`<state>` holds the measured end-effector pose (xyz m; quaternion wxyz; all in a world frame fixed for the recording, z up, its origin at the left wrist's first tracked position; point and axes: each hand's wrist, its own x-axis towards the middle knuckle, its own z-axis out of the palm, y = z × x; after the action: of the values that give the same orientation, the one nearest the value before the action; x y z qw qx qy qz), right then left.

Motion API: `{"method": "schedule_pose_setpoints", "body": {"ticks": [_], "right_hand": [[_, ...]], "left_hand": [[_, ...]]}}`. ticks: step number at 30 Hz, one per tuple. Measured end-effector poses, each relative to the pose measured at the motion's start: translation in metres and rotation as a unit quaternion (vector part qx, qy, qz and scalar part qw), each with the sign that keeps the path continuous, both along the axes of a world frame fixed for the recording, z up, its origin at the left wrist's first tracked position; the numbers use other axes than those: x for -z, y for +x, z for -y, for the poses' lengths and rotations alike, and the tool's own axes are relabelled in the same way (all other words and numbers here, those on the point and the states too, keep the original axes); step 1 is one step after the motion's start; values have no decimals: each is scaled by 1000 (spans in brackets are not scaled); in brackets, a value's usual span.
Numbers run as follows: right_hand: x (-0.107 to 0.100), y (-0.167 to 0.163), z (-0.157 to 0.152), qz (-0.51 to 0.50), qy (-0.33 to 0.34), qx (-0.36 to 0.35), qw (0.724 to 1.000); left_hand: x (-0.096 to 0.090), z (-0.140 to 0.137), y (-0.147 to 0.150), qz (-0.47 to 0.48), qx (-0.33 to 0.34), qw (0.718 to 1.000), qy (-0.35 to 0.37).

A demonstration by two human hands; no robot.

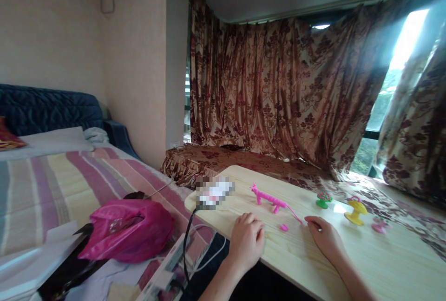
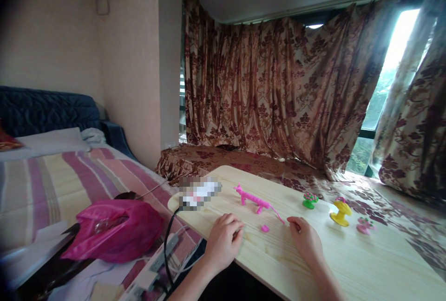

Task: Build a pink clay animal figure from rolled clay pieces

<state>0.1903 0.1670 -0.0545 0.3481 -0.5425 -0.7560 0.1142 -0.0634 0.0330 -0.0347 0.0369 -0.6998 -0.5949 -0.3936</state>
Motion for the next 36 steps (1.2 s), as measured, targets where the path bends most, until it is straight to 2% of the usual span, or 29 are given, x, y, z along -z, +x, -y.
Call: {"method": "schedule_pose_setpoints", "body": {"ticks": [17, 20, 24, 30, 33, 36], "right_hand": [[-9, -6, 7, 24, 49, 3, 998], [-22, -21, 5, 40, 80, -21, 996], [-43, -60, -5, 75, 97, -72, 990], [-54, -110, -15, 116, 68, -110, 985], [-59, -120, -14, 114, 48, -123, 985], [-75, -118, -9, 94, 26, -153, 983]], "left_hand": [[-3, -1, 3, 18, 21, 1000, -7], [-3, -1, 3, 27, 27, 999, -8], [-4, -2, 2, 49, 32, 998, -9], [-4, -3, 3, 113, 53, 992, -11], [-5, -5, 2, 171, 67, 983, -11], [-9, -7, -6, 253, 81, 964, -9]]}}
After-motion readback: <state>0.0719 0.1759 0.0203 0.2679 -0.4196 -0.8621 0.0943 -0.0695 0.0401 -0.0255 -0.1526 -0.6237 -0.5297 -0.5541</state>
